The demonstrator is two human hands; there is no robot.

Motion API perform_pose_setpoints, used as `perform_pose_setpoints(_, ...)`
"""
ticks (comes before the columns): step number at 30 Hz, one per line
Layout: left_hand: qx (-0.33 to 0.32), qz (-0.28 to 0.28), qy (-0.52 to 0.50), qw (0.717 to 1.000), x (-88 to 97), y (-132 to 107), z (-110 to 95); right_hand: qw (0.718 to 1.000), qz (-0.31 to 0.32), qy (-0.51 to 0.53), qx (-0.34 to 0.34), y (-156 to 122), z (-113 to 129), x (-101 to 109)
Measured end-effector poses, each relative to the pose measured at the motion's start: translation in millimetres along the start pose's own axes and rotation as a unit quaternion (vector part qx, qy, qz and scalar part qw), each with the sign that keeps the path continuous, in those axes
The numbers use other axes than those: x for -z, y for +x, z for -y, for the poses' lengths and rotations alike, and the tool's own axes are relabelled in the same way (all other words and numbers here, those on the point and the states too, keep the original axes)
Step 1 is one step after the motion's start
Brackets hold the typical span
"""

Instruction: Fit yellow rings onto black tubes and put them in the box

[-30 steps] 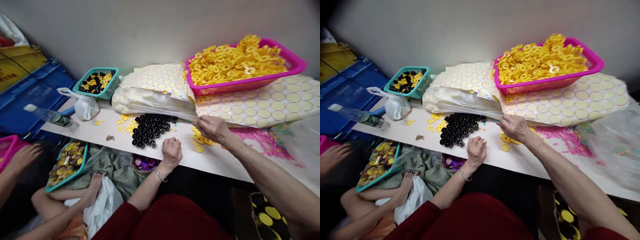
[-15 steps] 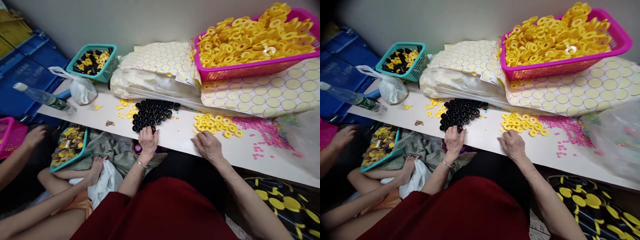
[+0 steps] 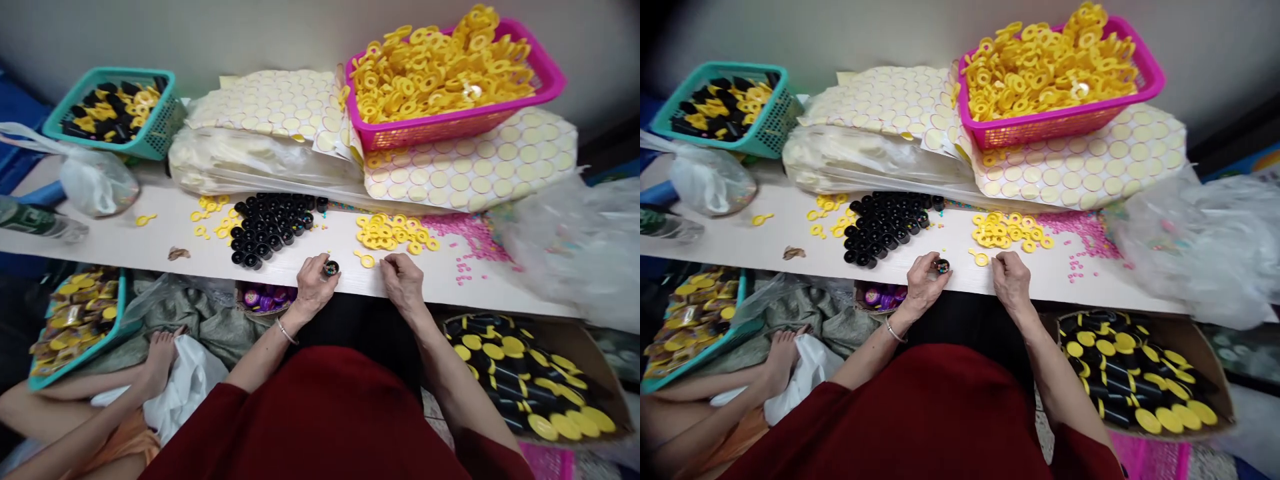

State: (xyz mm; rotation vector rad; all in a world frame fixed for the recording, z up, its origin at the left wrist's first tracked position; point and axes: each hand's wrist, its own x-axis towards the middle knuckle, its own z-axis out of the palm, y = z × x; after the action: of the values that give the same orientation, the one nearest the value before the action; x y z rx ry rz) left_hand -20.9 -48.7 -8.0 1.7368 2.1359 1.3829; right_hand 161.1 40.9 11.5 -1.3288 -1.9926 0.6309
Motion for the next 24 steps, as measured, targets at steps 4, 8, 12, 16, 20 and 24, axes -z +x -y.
perform_pose_setpoints(4, 0.040, 0.041, -0.066, 0.996, -23.0, 4, -7, 0.992, 0.042, -0.120, 0.020, 3, 1, -6)
perform_pose_setpoints(8, 0.030, 0.055, -0.067, 0.996, -26.2, 10, -3, 0.983, 0.081, -0.157, 0.044, 5, 13, -17)
perform_pose_setpoints(12, 0.011, 0.088, -0.051, 0.995, -26.3, 16, -1, 0.992, 0.036, -0.121, 0.027, 6, 0, -4)
perform_pose_setpoints(16, -0.026, 0.149, -0.073, 0.986, -38.9, 18, -15, 0.971, -0.171, -0.151, -0.068, -8, -50, 37)
perform_pose_setpoints(20, -0.055, 0.192, -0.099, 0.975, -61.9, 14, -41, 0.940, -0.251, -0.183, -0.140, -26, -95, 70)
perform_pose_setpoints(24, -0.061, 0.207, -0.111, 0.970, -80.5, 12, -57, 0.950, -0.203, -0.195, -0.137, -29, -107, 75)
